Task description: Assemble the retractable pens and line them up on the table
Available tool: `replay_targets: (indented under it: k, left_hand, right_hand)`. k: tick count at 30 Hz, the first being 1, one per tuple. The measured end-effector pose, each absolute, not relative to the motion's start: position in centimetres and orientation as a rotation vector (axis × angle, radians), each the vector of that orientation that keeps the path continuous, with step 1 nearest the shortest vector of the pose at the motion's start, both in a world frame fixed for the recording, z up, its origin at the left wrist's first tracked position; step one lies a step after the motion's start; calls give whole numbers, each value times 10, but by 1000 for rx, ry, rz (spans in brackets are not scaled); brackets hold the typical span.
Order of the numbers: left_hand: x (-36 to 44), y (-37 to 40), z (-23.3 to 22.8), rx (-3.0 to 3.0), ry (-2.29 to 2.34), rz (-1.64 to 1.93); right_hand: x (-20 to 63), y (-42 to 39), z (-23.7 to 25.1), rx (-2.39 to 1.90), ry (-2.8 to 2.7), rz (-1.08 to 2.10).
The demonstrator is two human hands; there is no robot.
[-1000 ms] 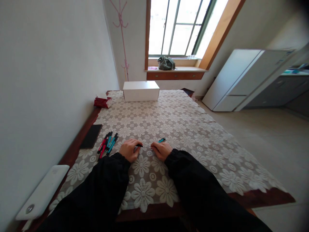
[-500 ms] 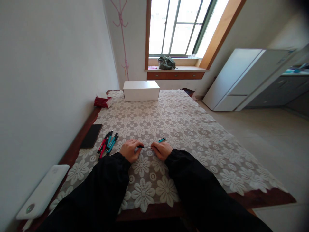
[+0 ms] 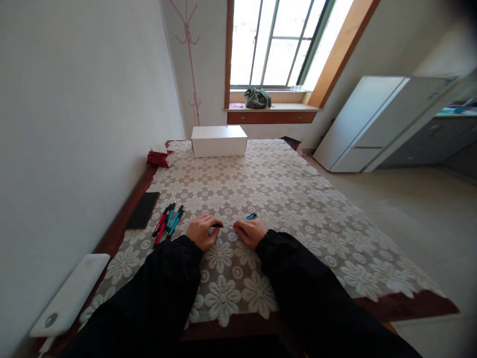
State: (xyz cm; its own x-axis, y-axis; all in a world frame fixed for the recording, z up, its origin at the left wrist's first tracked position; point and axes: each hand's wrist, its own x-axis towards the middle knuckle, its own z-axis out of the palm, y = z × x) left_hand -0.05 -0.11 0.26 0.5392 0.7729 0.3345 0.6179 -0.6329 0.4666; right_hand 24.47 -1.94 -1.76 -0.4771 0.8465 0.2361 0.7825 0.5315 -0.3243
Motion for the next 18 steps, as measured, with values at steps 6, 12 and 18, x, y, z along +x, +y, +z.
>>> replay_targets:
  k: [6, 12, 18]
  left_hand:
    - [1, -1, 1, 2534, 1006, 603]
    - [1, 0, 1, 2552, 988, 627]
    - [-1, 1, -2, 2569, 1059, 614]
  right_hand:
    - [243, -17, -19, -1176, -2462, 161]
    - [250, -31, 16, -1056, -2429, 34]
    - [349, -144, 54, -1284, -1629, -207]
